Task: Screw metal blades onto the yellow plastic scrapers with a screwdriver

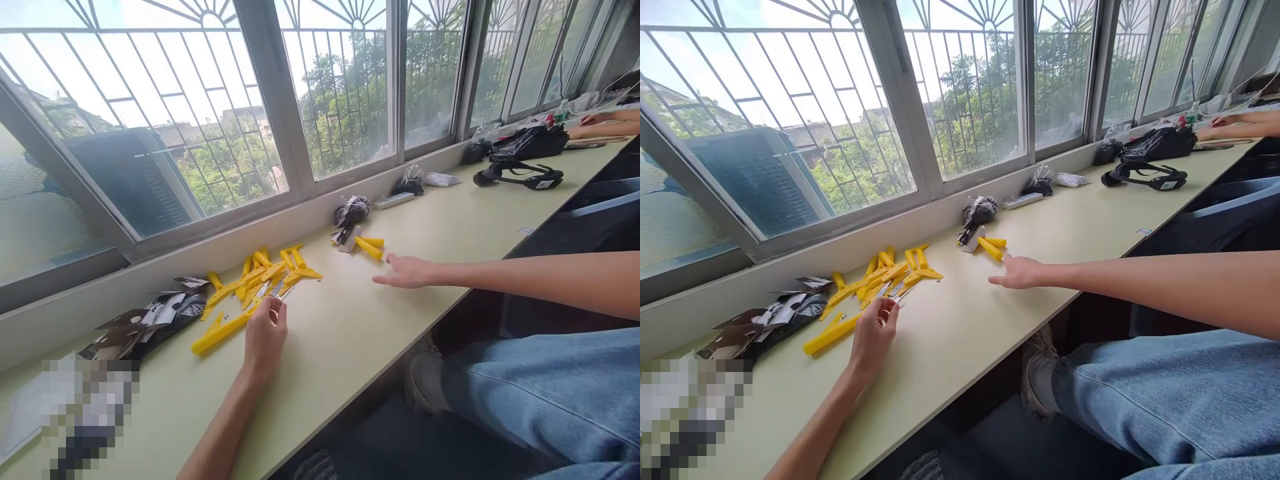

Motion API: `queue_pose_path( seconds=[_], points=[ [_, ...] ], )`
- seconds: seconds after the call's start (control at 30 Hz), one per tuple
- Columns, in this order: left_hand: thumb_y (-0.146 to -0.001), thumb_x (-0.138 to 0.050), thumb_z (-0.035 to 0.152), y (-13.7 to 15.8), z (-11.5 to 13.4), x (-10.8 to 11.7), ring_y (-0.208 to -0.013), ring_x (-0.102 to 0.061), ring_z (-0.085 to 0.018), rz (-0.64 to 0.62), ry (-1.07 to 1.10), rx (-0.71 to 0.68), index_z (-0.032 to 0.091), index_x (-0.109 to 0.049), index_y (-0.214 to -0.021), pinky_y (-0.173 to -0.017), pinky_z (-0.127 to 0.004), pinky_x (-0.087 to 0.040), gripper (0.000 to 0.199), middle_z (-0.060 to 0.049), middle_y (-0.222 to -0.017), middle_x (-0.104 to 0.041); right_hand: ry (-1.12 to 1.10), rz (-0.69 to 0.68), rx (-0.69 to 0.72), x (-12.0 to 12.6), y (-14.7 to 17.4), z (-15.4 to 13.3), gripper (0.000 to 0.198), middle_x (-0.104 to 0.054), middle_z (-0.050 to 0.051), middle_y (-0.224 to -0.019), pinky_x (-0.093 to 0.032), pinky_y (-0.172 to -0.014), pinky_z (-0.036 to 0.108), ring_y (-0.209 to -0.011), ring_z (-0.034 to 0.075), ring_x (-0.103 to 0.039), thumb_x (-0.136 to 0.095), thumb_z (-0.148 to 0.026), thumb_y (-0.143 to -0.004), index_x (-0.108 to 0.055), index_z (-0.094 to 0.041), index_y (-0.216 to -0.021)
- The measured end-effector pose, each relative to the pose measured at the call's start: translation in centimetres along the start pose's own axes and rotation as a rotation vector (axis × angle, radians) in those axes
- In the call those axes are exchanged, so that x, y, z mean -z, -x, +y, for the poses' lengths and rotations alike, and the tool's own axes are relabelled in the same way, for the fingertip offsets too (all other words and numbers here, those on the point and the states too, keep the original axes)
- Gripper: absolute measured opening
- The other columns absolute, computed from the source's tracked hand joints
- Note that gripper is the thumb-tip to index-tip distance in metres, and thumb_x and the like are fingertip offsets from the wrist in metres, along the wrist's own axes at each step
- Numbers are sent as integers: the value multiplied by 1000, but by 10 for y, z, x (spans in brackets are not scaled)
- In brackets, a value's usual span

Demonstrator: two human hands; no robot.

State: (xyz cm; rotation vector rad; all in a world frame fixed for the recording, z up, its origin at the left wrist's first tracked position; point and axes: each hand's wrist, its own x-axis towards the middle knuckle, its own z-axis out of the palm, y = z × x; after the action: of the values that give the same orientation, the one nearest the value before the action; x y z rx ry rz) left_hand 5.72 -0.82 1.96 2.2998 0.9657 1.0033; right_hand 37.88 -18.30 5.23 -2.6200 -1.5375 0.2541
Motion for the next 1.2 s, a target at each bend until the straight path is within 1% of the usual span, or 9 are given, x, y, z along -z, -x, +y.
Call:
queue_pose_path(
  seconds=[0.17, 0.37, 0.53, 0.63, 0.7, 0.8, 0.93, 1.07, 1.2],
  points=[
    [-79, -61, 18, -17, -33, 42, -127, -49, -45, 76, -319, 75, 19, -67, -103, -107, -62, -28, 25, -21, -120, -68, -7, -42, 150, -18, 22, -10, 30, -67, 9, -117, -57, -90, 43, -102, 21, -67, -62, -38, -100, -65, -15, -118],
    [-79, -61, 14, -27, -62, 59, -114, -62, -40, 45, -357, 176, 20, -66, -86, -107, -62, -30, 11, -15, -98, -74, -96, -134, 348, -13, 24, -18, 19, -70, 5, -99, -53, -84, 36, -89, 18, -65, -59, -33, -101, -68, -16, -100],
    [-90, -53, 20, -25, -41, 59, -105, -64, -34, 202, -131, 155, 20, -54, -100, -91, -47, -47, 10, -16, -114, -65, -215, -115, 390, 5, 40, -28, 20, -69, 6, -83, -41, -68, 29, -76, 20, -60, -54, -25, -96, -71, -18, -91],
    [-94, -56, 34, -7, -4, 42, -78, -66, -22, 227, 121, 134, 23, -46, -103, -67, -33, -51, 18, -7, -100, -64, -334, -74, 376, 13, 53, -47, 31, -63, 4, -73, -37, -61, 29, -68, 18, -55, -61, -47, -92, -72, -18, -89],
    [-96, -55, 46, 10, 31, 17, -57, -62, -14, 136, 327, 122, 24, -40, -101, -56, -28, -50, 26, -1, -91, -62, -436, -22, 348, 17, 57, -61, 45, -60, 2, -72, -36, -58, 29, -67, 18, -53, -60, -62, -89, -72, -19, -93],
    [-99, -51, 52, 30, 84, -33, -55, -66, -15, -50, 585, 124, 24, -37, -97, -56, -31, -58, 32, 1, -83, -62, -578, 89, 281, 20, 55, -79, 58, -59, 2, -76, -37, -58, 30, -67, 17, -53, -49, -71, -92, -71, -18, -101],
    [-96, -58, 54, 41, 135, -93, -60, -69, -16, -201, 931, 184, 24, -34, -92, -63, -38, -63, 38, 3, -75, -61, -681, 184, 180, 23, 46, -80, 46, -61, 4, -79, -41, -61, 31, -71, 18, -57, -50, -59, -95, -70, -18, -94],
    [-98, -53, 57, 45, 148, -116, -66, -72, -17, -266, 889, 149, 23, -36, -93, -63, -34, -62, 39, -3, -83, -65, -704, 159, 75, 20, 43, -66, 35, -65, 6, -78, -44, -60, 32, -69, 18, -61, -47, -43, -97, -63, -18, -79],
    [-101, -45, 55, 32, 117, -102, -68, -70, -18, -314, 581, 37, 19, -53, -92, -59, -30, -57, 38, -9, -90, -71, -666, 136, -4, 17, 34, -51, 29, -71, 8, -78, -43, -62, 34, -73, 21, -64, -47, -38, -98, -62, -18, -84]
  ],
)
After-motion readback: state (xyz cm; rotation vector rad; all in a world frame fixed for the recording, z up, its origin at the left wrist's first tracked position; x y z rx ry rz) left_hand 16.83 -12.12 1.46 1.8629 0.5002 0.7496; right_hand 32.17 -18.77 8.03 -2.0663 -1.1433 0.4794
